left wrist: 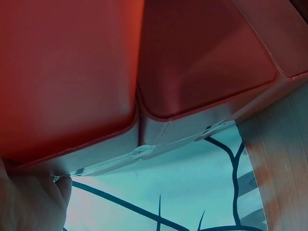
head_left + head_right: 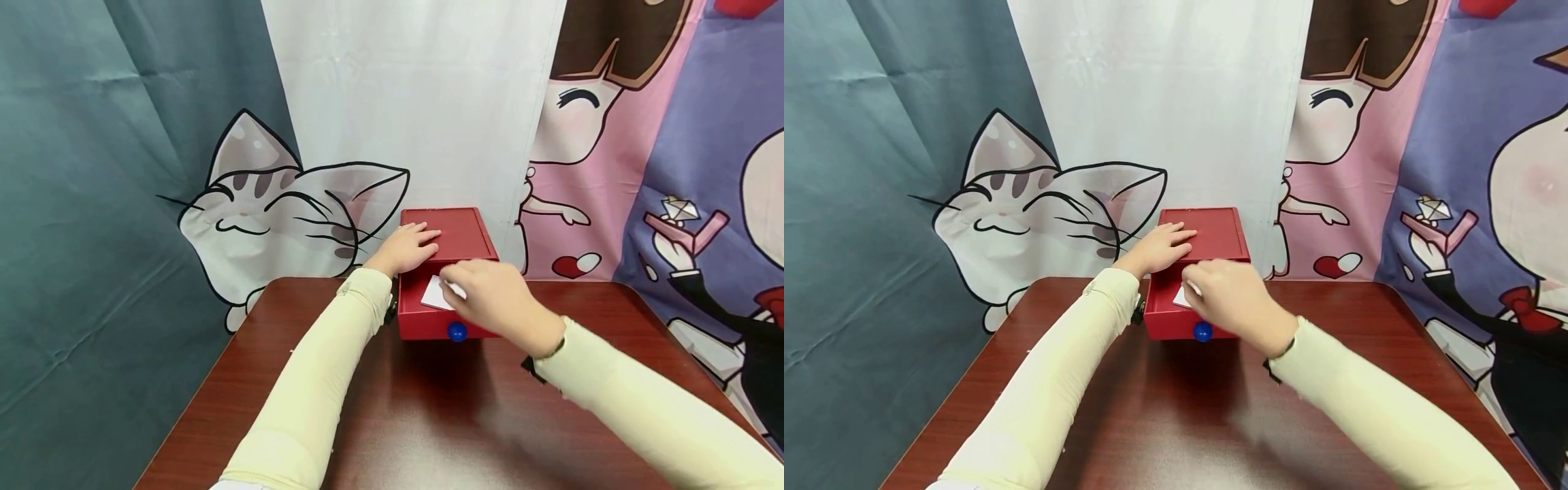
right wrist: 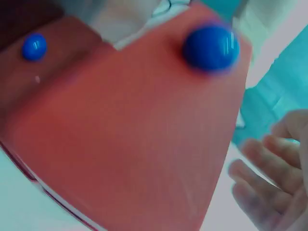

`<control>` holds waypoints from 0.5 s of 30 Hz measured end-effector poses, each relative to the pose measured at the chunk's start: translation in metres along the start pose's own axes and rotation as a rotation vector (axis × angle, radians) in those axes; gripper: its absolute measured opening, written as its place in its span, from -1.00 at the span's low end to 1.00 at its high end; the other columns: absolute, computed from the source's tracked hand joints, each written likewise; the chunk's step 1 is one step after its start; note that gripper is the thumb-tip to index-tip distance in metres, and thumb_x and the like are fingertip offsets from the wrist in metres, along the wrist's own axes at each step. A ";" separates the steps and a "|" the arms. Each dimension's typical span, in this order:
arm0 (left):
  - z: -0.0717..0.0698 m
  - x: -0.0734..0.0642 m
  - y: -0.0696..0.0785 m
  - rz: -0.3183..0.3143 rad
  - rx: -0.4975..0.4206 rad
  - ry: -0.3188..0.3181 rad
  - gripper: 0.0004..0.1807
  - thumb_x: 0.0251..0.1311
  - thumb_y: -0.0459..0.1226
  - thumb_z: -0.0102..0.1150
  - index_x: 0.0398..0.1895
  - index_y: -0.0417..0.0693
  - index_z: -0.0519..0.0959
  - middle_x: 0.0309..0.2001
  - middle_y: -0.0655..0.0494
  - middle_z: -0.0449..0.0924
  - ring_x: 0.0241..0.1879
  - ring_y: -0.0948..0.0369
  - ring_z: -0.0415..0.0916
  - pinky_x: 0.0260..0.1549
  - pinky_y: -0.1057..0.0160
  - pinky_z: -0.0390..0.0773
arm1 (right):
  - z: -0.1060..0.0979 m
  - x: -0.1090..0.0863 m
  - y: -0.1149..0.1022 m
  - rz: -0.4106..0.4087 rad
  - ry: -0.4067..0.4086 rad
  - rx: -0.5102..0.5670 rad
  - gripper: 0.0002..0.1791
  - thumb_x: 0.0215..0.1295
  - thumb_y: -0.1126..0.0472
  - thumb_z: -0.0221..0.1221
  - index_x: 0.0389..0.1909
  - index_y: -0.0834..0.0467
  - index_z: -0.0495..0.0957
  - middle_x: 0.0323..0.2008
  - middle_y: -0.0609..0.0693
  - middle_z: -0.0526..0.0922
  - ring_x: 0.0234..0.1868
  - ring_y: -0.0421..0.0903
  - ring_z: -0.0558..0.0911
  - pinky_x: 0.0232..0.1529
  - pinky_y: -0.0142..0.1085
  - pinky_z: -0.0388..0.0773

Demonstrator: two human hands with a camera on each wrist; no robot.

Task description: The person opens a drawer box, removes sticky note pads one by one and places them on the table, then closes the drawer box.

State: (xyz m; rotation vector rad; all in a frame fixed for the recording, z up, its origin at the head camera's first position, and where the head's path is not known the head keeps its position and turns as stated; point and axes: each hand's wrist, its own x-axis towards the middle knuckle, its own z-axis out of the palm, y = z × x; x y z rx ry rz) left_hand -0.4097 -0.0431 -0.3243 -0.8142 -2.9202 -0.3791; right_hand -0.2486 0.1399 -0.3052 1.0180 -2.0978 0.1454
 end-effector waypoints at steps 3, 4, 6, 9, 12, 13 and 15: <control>0.000 0.002 0.000 0.002 -0.001 -0.007 -0.43 0.51 0.08 -0.21 0.52 0.29 0.32 0.57 0.01 0.13 0.57 -0.02 -0.03 0.53 0.01 -0.12 | 0.001 0.019 0.018 0.077 -0.174 0.050 -0.97 0.22 0.20 0.35 -0.35 0.07 0.72 -0.47 -0.08 0.72 -0.54 -0.13 0.62 -0.53 -0.20 0.60; 0.000 0.002 0.000 0.001 0.000 -0.009 -0.43 0.51 0.08 -0.21 0.52 0.28 0.32 0.57 0.01 0.13 0.57 -0.03 -0.03 0.53 0.01 -0.12 | 0.003 0.024 0.023 0.094 -0.244 0.067 -0.96 0.23 0.19 0.35 -0.35 0.07 0.74 -0.48 -0.09 0.72 -0.55 -0.14 0.61 -0.49 -0.20 0.60; -0.001 0.003 0.000 -0.001 0.001 -0.015 -0.43 0.51 0.08 -0.21 0.53 0.29 0.31 0.57 0.01 0.12 0.57 -0.03 -0.04 0.54 0.01 -0.12 | 0.010 0.032 0.032 0.108 -0.389 0.099 -0.90 0.23 0.16 0.37 -0.29 0.09 0.77 -0.43 -0.07 0.75 -0.52 -0.12 0.63 -0.40 -0.18 0.64; -0.001 0.002 0.000 -0.004 0.004 -0.014 -0.43 0.51 0.08 -0.21 0.53 0.29 0.31 0.57 0.02 0.13 0.57 -0.02 -0.03 0.54 0.01 -0.12 | 0.024 0.037 0.040 0.138 -0.610 0.128 -0.70 0.21 0.05 0.40 -0.13 0.14 0.77 -0.32 0.01 0.78 -0.38 -0.07 0.68 -0.22 -0.14 0.68; 0.000 0.002 0.000 -0.004 0.012 -0.008 -0.43 0.50 0.08 -0.21 0.52 0.30 0.32 0.57 0.03 0.14 0.57 -0.01 -0.02 0.53 0.01 -0.10 | 0.035 0.038 0.042 0.159 -0.768 0.142 -0.51 0.19 -0.04 0.40 0.04 0.20 0.72 -0.14 0.10 0.77 -0.15 0.04 0.73 0.00 -0.06 0.67; 0.000 0.002 0.000 -0.003 0.014 -0.006 -0.44 0.50 0.08 -0.21 0.52 0.30 0.32 0.57 0.03 0.14 0.57 -0.01 -0.02 0.53 0.01 -0.10 | 0.038 0.037 0.043 0.161 -0.803 0.140 -0.48 0.20 -0.06 0.39 0.07 0.20 0.71 -0.10 0.10 0.77 -0.10 0.05 0.72 0.04 -0.05 0.65; 0.000 0.001 0.000 -0.001 0.016 -0.005 -0.44 0.50 0.07 -0.22 0.52 0.30 0.33 0.56 0.03 0.14 0.57 -0.01 -0.02 0.53 0.02 -0.10 | 0.042 0.034 0.043 0.150 -0.848 0.135 -0.48 0.20 -0.07 0.38 0.08 0.19 0.71 -0.09 0.08 0.76 -0.06 0.06 0.71 0.08 -0.04 0.63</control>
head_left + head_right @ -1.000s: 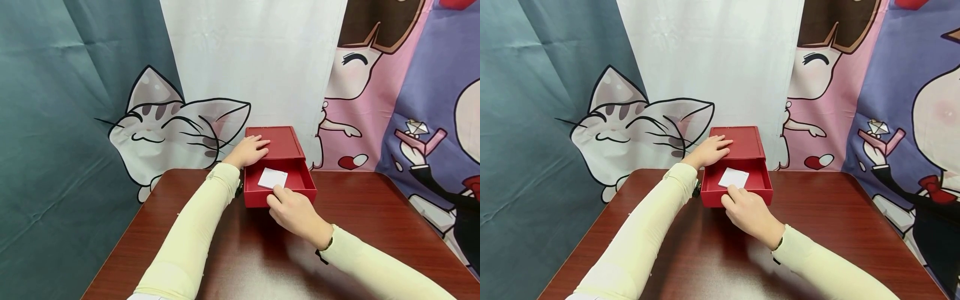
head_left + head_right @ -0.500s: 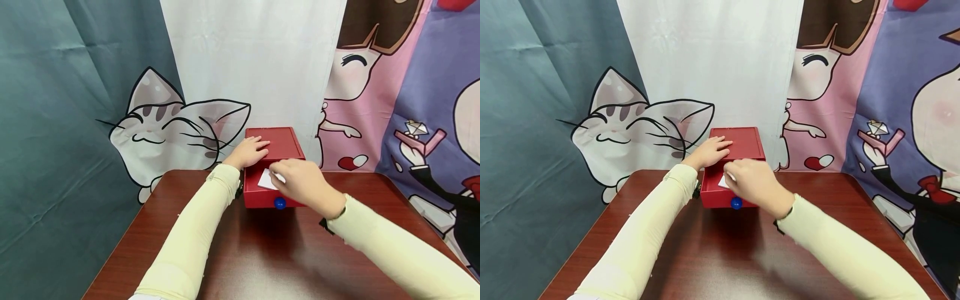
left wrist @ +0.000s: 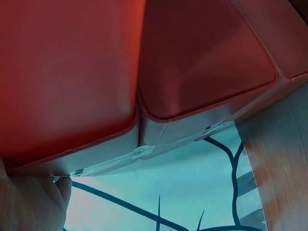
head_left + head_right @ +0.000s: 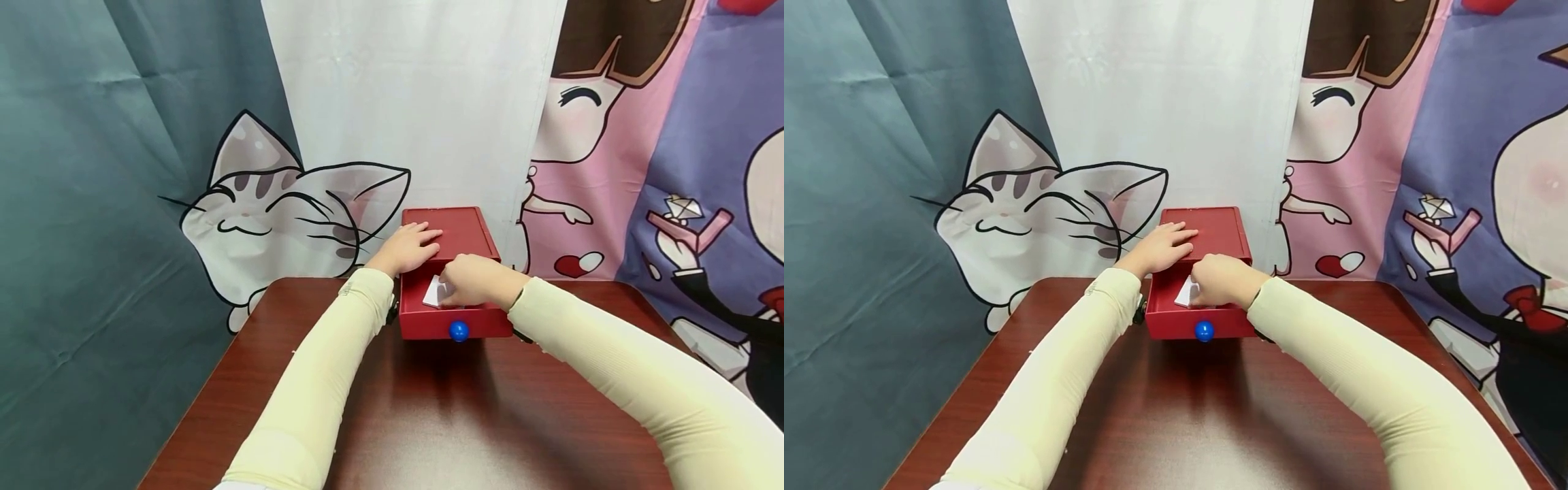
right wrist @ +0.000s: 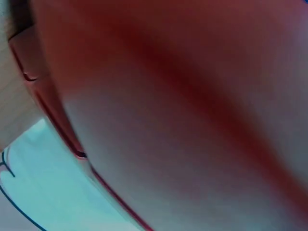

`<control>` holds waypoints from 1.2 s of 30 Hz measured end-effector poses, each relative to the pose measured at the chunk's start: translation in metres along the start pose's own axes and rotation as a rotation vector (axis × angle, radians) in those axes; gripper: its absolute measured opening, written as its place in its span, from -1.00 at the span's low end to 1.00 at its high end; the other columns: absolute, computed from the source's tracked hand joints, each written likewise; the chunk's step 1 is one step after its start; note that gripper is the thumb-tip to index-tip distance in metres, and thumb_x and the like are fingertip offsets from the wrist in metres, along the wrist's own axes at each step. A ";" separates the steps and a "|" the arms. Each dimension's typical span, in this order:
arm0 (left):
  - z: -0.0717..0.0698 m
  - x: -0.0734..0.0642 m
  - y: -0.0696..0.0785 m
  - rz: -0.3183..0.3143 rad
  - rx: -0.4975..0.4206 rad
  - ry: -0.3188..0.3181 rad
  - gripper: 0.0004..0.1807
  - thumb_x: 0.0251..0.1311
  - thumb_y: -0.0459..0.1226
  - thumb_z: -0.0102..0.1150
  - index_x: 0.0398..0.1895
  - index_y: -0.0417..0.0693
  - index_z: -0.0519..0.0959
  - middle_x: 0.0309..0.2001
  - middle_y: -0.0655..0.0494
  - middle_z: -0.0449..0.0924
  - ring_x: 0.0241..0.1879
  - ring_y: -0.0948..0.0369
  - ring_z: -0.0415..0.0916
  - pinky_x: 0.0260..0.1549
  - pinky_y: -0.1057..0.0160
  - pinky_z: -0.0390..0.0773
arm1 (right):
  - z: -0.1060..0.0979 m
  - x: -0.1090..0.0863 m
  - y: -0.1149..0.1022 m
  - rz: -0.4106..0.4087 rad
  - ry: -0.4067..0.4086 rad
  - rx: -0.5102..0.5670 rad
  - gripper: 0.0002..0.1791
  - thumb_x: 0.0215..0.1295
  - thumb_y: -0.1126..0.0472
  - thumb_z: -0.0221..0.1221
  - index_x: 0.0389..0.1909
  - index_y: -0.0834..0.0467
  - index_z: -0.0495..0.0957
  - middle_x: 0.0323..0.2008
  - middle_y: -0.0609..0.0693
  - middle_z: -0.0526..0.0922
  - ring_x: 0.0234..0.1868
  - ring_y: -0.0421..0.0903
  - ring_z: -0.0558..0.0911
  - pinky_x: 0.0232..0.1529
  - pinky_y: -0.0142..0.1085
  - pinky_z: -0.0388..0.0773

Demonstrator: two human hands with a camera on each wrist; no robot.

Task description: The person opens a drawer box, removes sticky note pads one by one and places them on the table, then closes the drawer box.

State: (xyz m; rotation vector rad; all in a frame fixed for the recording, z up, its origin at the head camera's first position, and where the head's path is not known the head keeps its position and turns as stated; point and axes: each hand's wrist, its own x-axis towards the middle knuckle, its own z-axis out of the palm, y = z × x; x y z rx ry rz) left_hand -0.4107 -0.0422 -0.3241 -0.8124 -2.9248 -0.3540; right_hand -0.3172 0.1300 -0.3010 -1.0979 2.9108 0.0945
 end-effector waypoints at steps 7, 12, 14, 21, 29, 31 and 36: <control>0.000 0.000 0.000 0.002 -0.014 0.005 -0.43 0.49 0.07 -0.21 0.51 0.29 0.33 0.56 0.03 0.14 0.57 -0.01 -0.02 0.53 0.03 -0.11 | 0.011 -0.001 0.004 -0.054 0.020 -0.038 -0.56 0.17 0.04 0.43 0.03 0.16 0.73 -0.18 0.06 0.77 -0.15 0.02 0.73 0.00 -0.09 0.67; 0.000 0.001 0.000 0.005 -0.010 0.007 -0.43 0.49 0.08 -0.23 0.52 0.30 0.33 0.56 0.04 0.14 0.57 -0.01 -0.03 0.53 0.03 -0.11 | 0.015 -0.001 0.010 -0.093 0.037 -0.078 -0.59 0.18 0.09 0.42 0.05 0.14 0.73 -0.14 0.05 0.77 -0.09 0.03 0.73 0.06 -0.08 0.65; 0.001 0.001 -0.001 0.004 -0.009 0.004 -0.42 0.49 0.08 -0.23 0.52 0.30 0.32 0.57 0.04 0.14 0.57 0.00 -0.03 0.54 0.03 -0.11 | 0.016 -0.001 0.011 -0.116 0.031 -0.083 -0.59 0.19 0.10 0.41 0.06 0.14 0.73 -0.12 0.05 0.77 -0.07 0.04 0.72 0.08 -0.07 0.63; 0.002 0.002 -0.002 -0.004 -0.013 0.008 -0.43 0.49 0.08 -0.21 0.51 0.30 0.33 0.56 0.05 0.14 0.57 0.01 -0.03 0.53 0.02 -0.10 | 0.015 0.002 0.011 -0.153 0.042 -0.096 -0.64 0.26 0.09 0.31 0.00 0.20 0.70 -0.20 0.06 0.77 -0.20 0.01 0.72 0.03 -0.06 0.65; 0.005 0.003 -0.001 -0.009 -0.027 0.002 -0.43 0.49 0.09 -0.21 0.51 0.31 0.34 0.56 0.05 0.14 0.57 0.01 -0.04 0.54 0.05 -0.13 | 0.010 -0.002 0.008 -0.061 0.048 -0.044 -0.73 0.29 0.19 0.26 -0.05 0.20 0.71 -0.27 0.06 0.77 -0.27 0.01 0.74 -0.03 -0.03 0.68; 0.004 0.002 -0.001 -0.012 -0.028 0.005 -0.43 0.49 0.09 -0.20 0.51 0.31 0.34 0.56 0.06 0.15 0.57 0.01 -0.04 0.54 0.04 -0.13 | 0.007 -0.003 0.009 -0.050 0.056 -0.044 -0.73 0.28 0.21 0.30 -0.03 0.20 0.71 -0.28 0.06 0.76 -0.27 0.02 0.74 -0.04 -0.03 0.68; 0.002 0.001 -0.003 -0.017 -0.022 0.006 -0.43 0.50 0.09 -0.21 0.52 0.31 0.32 0.57 0.06 0.14 0.57 0.02 -0.04 0.54 0.03 -0.12 | -0.004 -0.006 0.012 -0.052 0.089 -0.059 -0.73 0.23 0.28 0.35 -0.05 0.24 0.70 -0.31 0.10 0.75 -0.30 0.05 0.73 -0.09 -0.05 0.70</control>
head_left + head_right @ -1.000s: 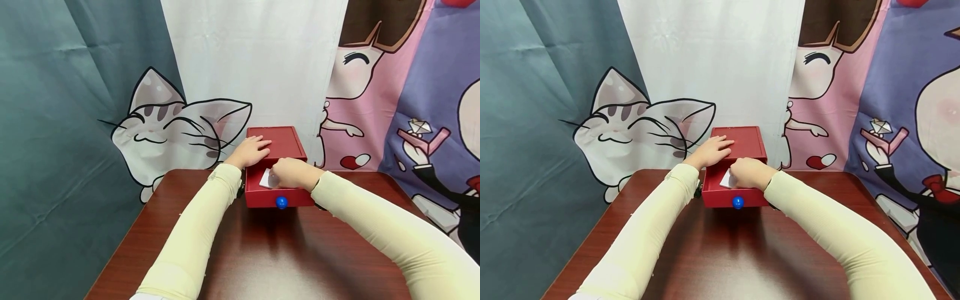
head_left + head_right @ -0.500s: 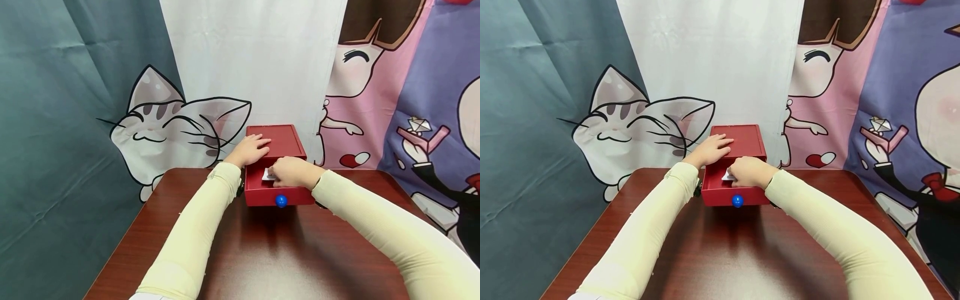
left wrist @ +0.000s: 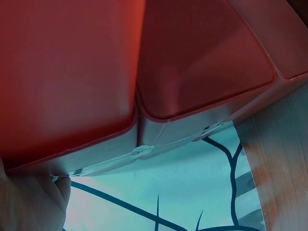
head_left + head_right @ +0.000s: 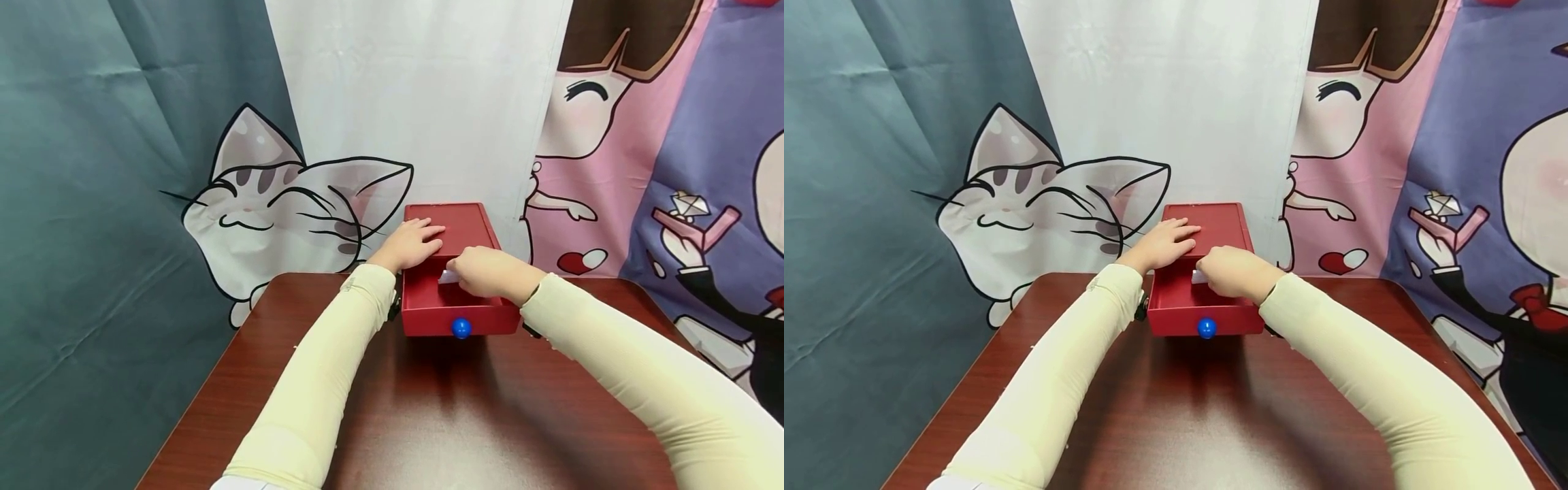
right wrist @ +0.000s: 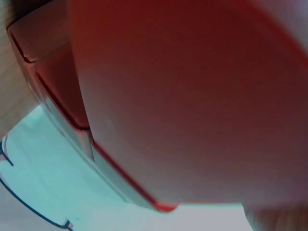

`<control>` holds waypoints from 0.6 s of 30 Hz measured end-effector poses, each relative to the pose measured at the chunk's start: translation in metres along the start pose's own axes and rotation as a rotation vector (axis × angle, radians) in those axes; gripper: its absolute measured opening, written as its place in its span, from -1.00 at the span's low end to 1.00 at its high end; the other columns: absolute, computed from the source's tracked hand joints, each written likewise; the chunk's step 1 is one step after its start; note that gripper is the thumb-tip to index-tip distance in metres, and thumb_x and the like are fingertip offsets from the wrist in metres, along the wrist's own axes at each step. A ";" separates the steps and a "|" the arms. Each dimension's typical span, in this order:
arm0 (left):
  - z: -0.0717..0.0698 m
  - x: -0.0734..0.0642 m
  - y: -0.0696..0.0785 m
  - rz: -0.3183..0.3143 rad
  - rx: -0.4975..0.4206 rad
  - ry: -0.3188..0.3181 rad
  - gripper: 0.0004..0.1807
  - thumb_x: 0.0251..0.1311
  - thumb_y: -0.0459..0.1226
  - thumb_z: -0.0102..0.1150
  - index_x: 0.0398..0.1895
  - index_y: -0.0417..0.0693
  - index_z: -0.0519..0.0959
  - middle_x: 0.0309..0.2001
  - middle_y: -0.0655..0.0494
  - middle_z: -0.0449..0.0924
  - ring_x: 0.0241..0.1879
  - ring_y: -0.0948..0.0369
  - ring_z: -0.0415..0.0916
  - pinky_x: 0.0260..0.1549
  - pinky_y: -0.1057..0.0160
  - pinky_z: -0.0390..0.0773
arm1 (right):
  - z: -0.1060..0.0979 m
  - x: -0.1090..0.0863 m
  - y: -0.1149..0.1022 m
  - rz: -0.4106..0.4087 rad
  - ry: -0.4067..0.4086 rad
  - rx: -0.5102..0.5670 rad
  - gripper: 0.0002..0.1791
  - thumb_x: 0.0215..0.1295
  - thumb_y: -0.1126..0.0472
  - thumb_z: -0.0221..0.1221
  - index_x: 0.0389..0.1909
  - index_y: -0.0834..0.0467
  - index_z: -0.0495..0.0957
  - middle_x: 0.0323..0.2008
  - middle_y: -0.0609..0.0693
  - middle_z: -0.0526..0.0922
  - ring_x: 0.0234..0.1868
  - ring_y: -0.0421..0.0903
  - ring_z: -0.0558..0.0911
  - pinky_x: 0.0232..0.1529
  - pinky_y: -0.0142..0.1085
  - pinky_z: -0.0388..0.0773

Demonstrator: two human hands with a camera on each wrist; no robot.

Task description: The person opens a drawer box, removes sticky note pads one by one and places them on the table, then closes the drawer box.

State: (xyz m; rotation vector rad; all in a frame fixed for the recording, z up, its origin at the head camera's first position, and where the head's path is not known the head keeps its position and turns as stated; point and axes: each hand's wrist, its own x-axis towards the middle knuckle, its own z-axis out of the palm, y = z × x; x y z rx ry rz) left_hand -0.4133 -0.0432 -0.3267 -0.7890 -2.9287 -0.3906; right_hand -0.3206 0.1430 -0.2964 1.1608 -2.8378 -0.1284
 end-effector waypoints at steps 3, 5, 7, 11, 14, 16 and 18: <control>-0.001 0.000 -0.001 -0.005 0.002 -0.004 -0.43 0.50 0.09 -0.22 0.52 0.32 0.32 0.57 0.07 0.13 0.57 0.02 -0.05 0.54 0.05 -0.14 | -0.008 -0.003 0.005 0.007 0.025 0.008 -0.73 0.24 0.32 0.31 -0.04 0.28 0.69 -0.29 0.14 0.74 -0.28 0.08 0.73 -0.10 -0.04 0.69; -0.001 0.000 -0.001 -0.009 0.002 -0.008 -0.43 0.50 0.10 -0.22 0.52 0.32 0.31 0.57 0.07 0.12 0.58 0.02 -0.05 0.54 0.06 -0.15 | -0.012 -0.006 0.010 0.010 0.044 0.020 -0.72 0.25 0.34 0.27 -0.01 0.29 0.68 -0.27 0.15 0.74 -0.27 0.09 0.73 -0.12 -0.03 0.69; -0.001 0.000 -0.001 -0.010 -0.002 -0.009 -0.43 0.49 0.10 -0.22 0.52 0.33 0.31 0.57 0.07 0.12 0.58 0.02 -0.06 0.54 0.07 -0.16 | -0.015 -0.010 0.017 0.005 0.075 0.035 -0.70 0.24 0.37 0.24 0.00 0.30 0.67 -0.26 0.14 0.75 -0.30 0.06 0.72 -0.16 -0.05 0.69; -0.003 0.000 0.001 0.007 0.004 -0.005 -0.43 0.49 0.08 -0.21 0.52 0.30 0.32 0.57 0.05 0.13 0.57 0.01 -0.04 0.54 0.04 -0.12 | -0.021 -0.022 0.031 -0.012 0.156 0.063 -0.88 0.20 0.42 0.16 -0.31 0.21 0.63 -0.55 -0.02 0.59 -0.55 -0.08 0.52 -0.45 -0.20 0.53; -0.005 -0.001 0.002 0.017 0.008 -0.005 -0.43 0.49 0.06 -0.20 0.52 0.28 0.33 0.57 0.03 0.14 0.57 -0.01 -0.03 0.53 0.02 -0.10 | -0.027 -0.031 0.040 -0.013 0.237 0.075 -0.78 0.16 0.44 0.10 -0.55 0.09 0.40 -0.71 -0.12 0.31 -0.65 -0.15 0.28 -0.55 -0.28 0.28; -0.006 -0.003 0.003 0.021 0.004 -0.006 -0.43 0.50 0.06 -0.20 0.52 0.27 0.33 0.56 0.02 0.14 0.57 -0.02 -0.03 0.53 0.01 -0.10 | -0.033 -0.038 0.044 -0.012 0.293 0.065 -0.71 0.12 0.45 0.07 -0.62 0.05 0.28 -0.73 -0.16 0.20 -0.66 -0.19 0.19 -0.57 -0.31 0.20; -0.006 -0.004 0.003 0.023 0.001 -0.004 -0.43 0.50 0.06 -0.20 0.52 0.27 0.33 0.56 0.02 0.14 0.57 -0.02 -0.03 0.53 0.00 -0.09 | -0.039 -0.045 0.047 -0.009 0.354 0.048 -0.69 0.08 0.46 0.05 -0.63 0.02 0.23 -0.73 -0.18 0.13 -0.66 -0.20 0.15 -0.58 -0.33 0.16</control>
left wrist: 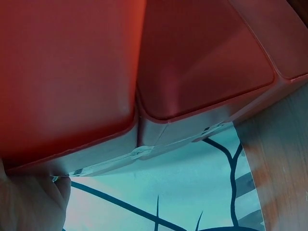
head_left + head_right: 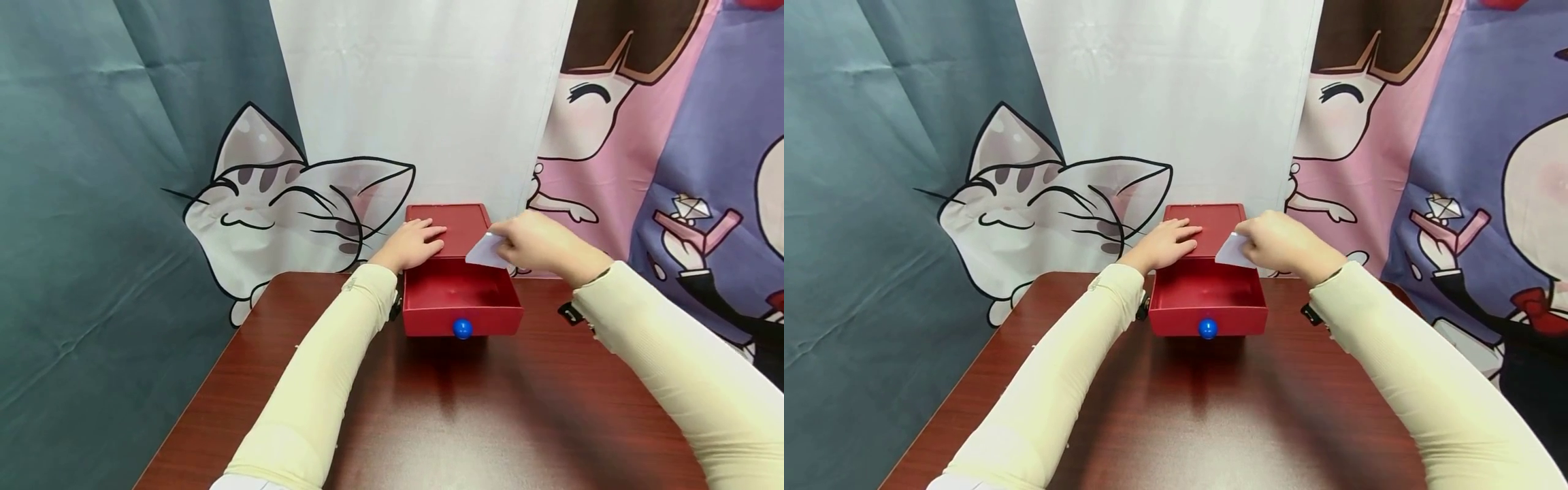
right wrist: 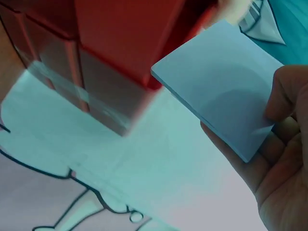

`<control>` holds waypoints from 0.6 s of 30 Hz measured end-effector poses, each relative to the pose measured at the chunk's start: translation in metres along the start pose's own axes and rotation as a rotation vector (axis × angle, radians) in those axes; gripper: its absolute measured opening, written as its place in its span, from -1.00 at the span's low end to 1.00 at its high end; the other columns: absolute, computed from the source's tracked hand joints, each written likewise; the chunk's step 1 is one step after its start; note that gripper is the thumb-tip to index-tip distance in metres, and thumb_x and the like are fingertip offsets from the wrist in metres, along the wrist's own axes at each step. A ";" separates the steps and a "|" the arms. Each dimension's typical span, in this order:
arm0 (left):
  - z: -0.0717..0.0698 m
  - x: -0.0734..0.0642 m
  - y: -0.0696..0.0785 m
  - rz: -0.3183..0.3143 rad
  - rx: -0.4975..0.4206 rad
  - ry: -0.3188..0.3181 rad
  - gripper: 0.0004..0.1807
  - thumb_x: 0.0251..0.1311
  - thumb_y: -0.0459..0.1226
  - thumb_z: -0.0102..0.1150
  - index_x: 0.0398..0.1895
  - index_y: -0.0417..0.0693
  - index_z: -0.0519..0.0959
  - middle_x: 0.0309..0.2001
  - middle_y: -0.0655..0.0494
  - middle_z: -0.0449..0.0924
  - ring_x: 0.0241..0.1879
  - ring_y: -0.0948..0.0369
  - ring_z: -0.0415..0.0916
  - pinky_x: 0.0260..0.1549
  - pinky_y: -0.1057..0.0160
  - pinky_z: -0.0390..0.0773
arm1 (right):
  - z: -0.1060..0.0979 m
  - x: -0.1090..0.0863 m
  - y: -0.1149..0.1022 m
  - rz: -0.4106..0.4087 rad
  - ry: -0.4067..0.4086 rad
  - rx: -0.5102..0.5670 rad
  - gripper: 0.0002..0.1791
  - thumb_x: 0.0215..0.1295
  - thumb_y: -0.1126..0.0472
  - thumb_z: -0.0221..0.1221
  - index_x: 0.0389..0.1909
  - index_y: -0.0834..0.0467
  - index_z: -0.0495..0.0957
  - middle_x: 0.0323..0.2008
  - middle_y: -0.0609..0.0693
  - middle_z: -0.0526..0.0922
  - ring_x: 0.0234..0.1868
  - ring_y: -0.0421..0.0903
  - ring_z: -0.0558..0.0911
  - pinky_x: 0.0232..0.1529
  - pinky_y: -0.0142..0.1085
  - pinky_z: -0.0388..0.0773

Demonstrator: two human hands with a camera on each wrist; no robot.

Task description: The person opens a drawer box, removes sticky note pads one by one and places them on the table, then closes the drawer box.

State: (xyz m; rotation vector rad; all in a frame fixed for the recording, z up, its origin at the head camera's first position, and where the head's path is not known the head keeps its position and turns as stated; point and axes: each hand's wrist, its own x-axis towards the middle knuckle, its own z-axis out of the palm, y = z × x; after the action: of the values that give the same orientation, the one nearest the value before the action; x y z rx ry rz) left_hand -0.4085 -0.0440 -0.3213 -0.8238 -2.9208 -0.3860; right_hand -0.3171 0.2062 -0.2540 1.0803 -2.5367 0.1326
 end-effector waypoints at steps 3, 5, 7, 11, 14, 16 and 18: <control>0.000 0.000 -0.002 0.005 0.010 0.003 -0.43 0.49 0.06 -0.21 0.52 0.27 0.33 0.56 0.02 0.14 0.57 -0.02 -0.02 0.53 0.00 -0.08 | -0.011 -0.005 0.004 0.003 0.086 -0.029 -0.71 0.01 0.46 0.02 -0.66 0.04 0.20 -0.72 -0.18 0.08 -0.66 -0.20 0.12 -0.60 -0.32 0.10; 0.001 0.000 -0.002 0.003 0.017 -0.001 -0.42 0.49 0.06 -0.22 0.52 0.28 0.32 0.56 0.03 0.14 0.57 -0.02 -0.02 0.53 0.01 -0.09 | -0.016 -0.010 0.008 0.020 0.134 -0.054 -0.77 0.01 0.44 0.04 -0.65 0.06 0.32 -0.74 -0.18 0.16 -0.67 -0.19 0.17 -0.62 -0.30 0.15; 0.003 0.001 0.001 0.004 0.015 -0.007 -0.42 0.49 0.06 -0.23 0.53 0.28 0.31 0.57 0.04 0.14 0.57 -0.01 -0.02 0.53 0.02 -0.10 | -0.021 -0.017 0.014 0.063 0.144 -0.069 -0.81 0.03 0.42 0.05 -0.60 0.08 0.50 -0.74 -0.17 0.27 -0.66 -0.15 0.25 -0.60 -0.25 0.23; 0.005 0.003 0.004 0.010 0.013 -0.004 -0.42 0.48 0.06 -0.23 0.52 0.28 0.32 0.56 0.04 0.14 0.57 0.00 -0.02 0.53 0.04 -0.10 | -0.026 -0.029 0.030 0.224 0.082 -0.076 -0.75 0.08 0.36 0.04 -0.49 0.07 0.68 -0.69 -0.09 0.47 -0.60 -0.05 0.40 -0.51 -0.15 0.35; 0.005 0.005 0.005 0.022 0.004 -0.001 -0.42 0.48 0.07 -0.23 0.52 0.27 0.32 0.56 0.03 0.14 0.57 -0.01 -0.02 0.53 0.04 -0.11 | -0.019 -0.036 0.045 0.353 0.005 -0.073 -0.77 0.09 0.33 0.03 -0.58 0.06 0.63 -0.67 -0.06 0.50 -0.57 -0.02 0.44 -0.49 -0.14 0.36; 0.006 0.005 0.003 0.023 0.004 -0.005 -0.41 0.48 0.07 -0.24 0.53 0.28 0.31 0.57 0.03 0.13 0.57 -0.01 -0.03 0.54 0.04 -0.11 | -0.008 -0.039 0.056 0.392 -0.032 -0.067 -0.78 0.10 0.32 0.02 -0.63 0.07 0.57 -0.66 -0.05 0.51 -0.57 -0.01 0.45 -0.50 -0.14 0.37; 0.005 0.004 0.001 0.013 0.003 -0.001 -0.42 0.48 0.07 -0.23 0.52 0.28 0.32 0.57 0.04 0.13 0.57 0.00 -0.03 0.54 0.04 -0.12 | 0.010 -0.042 0.065 0.401 -0.076 -0.053 -0.80 0.12 0.31 0.03 -0.60 0.11 0.57 -0.62 -0.01 0.55 -0.55 -0.01 0.47 -0.48 -0.12 0.38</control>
State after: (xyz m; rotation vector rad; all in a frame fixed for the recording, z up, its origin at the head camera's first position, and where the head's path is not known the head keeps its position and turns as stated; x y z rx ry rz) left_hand -0.4112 -0.0403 -0.3258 -0.8430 -2.9147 -0.3805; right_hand -0.3398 0.2776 -0.2750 0.5543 -2.7781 0.1314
